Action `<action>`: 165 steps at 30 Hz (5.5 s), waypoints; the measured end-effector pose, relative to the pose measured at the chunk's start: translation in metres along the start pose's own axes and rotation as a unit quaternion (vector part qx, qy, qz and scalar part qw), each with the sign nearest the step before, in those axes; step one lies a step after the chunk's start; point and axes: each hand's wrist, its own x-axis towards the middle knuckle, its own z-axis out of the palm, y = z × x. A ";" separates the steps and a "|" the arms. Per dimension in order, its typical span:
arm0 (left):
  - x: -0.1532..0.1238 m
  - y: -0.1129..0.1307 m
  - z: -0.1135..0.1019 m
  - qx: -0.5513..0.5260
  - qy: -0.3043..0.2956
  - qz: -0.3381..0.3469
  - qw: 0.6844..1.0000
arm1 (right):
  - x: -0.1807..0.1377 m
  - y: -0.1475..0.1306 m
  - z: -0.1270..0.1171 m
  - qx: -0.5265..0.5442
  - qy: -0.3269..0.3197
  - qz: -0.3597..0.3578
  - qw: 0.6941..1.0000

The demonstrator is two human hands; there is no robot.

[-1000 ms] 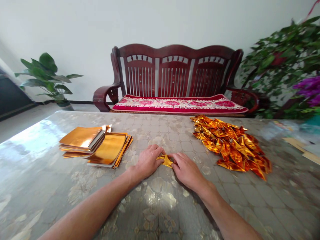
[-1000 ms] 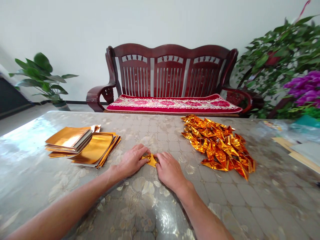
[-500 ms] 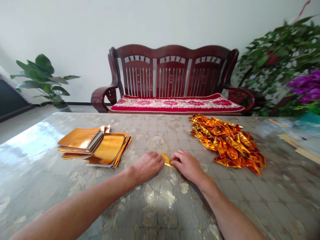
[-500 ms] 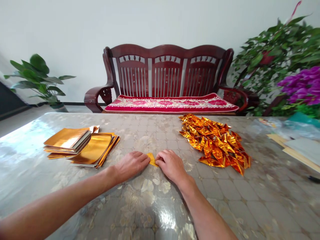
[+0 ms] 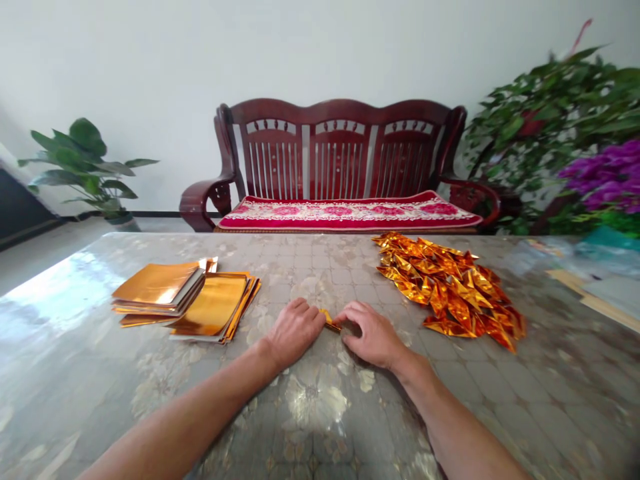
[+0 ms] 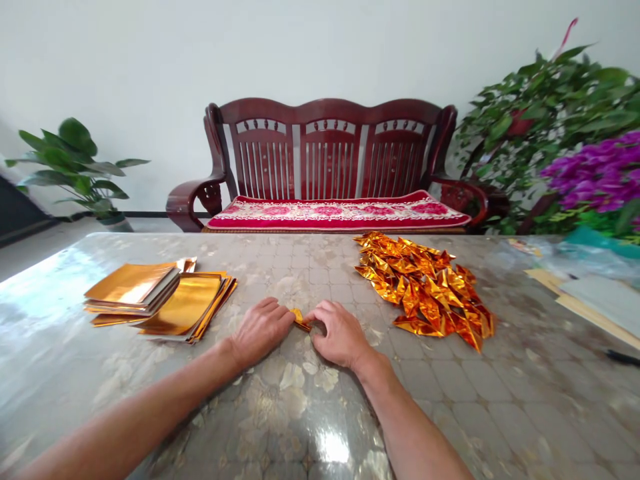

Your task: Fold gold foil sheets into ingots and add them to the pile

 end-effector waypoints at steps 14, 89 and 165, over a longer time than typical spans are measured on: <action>-0.006 0.030 -0.011 -0.410 0.114 -0.274 0.863 | 0.000 -0.026 0.003 0.122 0.165 0.019 0.979; -0.014 0.047 0.000 -0.746 0.082 -0.242 0.615 | -0.010 -0.053 0.003 0.214 0.178 0.012 0.960; -0.016 0.037 -0.007 -0.517 0.271 -0.340 0.737 | -0.003 -0.036 0.019 0.225 0.142 0.080 0.961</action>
